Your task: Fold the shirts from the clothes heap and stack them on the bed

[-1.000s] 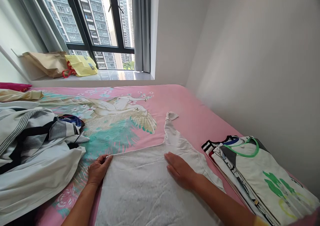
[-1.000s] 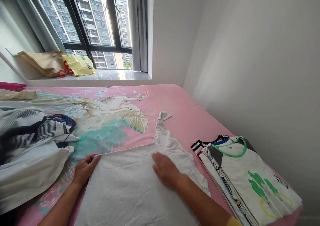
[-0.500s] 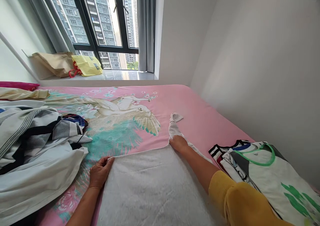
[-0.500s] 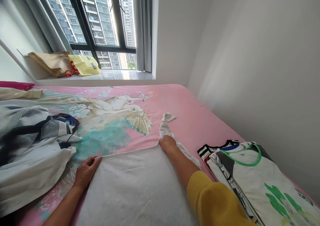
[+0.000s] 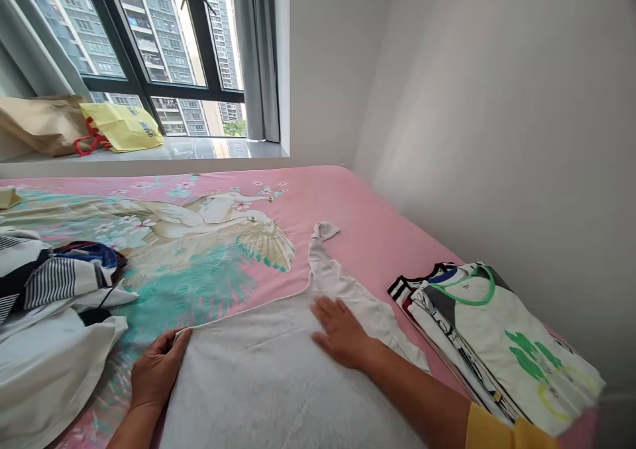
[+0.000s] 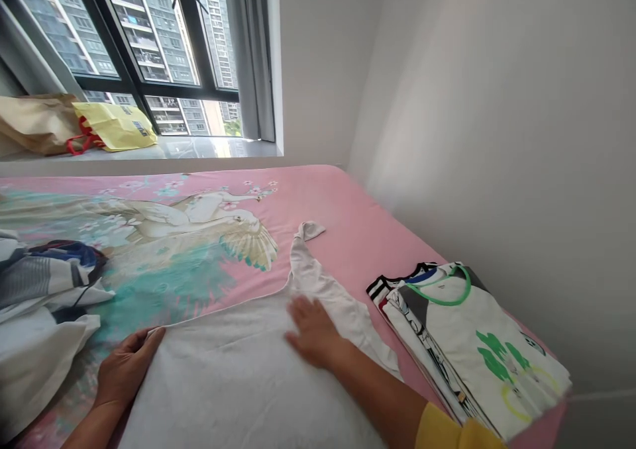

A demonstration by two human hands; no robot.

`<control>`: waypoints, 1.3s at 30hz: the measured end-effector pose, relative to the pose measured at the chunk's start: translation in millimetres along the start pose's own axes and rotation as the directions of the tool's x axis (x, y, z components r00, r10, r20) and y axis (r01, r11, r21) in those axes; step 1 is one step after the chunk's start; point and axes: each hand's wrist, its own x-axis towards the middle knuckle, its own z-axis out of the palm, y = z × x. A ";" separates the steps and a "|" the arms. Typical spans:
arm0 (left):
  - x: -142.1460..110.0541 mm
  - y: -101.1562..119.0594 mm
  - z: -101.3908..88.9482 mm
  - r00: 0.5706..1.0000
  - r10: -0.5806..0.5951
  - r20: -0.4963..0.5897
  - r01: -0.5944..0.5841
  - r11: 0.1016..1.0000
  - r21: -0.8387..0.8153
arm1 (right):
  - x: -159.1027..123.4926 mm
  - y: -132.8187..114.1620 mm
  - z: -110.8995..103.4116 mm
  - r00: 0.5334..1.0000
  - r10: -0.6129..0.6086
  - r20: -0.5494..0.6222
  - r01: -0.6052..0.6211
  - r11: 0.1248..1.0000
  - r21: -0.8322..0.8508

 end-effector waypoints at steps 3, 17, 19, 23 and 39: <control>3.4 1.2 -1.0 1.000 0.006 0.004 -0.006 0.999 0.050 | -14.8 23.7 -12.2 0.937 0.346 -0.052 -0.350 0.934 -0.079; 8.5 7.5 0.1 1.000 0.013 0.009 -0.014 0.995 0.100 | -81.6 45.2 -11.5 0.935 0.340 -0.096 -0.351 0.927 -0.135; 6.0 6.4 1.0 1.000 0.014 0.003 -0.015 0.994 0.112 | -87.3 46.0 -3.1 0.933 0.336 -0.126 -0.352 0.927 -0.132; -3.0 14.3 -6.2 0.998 0.053 0.025 -0.054 0.996 0.064 | -92.1 49.3 14.5 0.916 0.341 -0.212 -0.377 0.912 -0.161; -157.7 75.6 18.0 0.519 0.554 0.651 -0.812 0.558 0.172 | -91.9 56.5 33.9 0.906 0.316 -0.281 -0.379 0.901 -0.211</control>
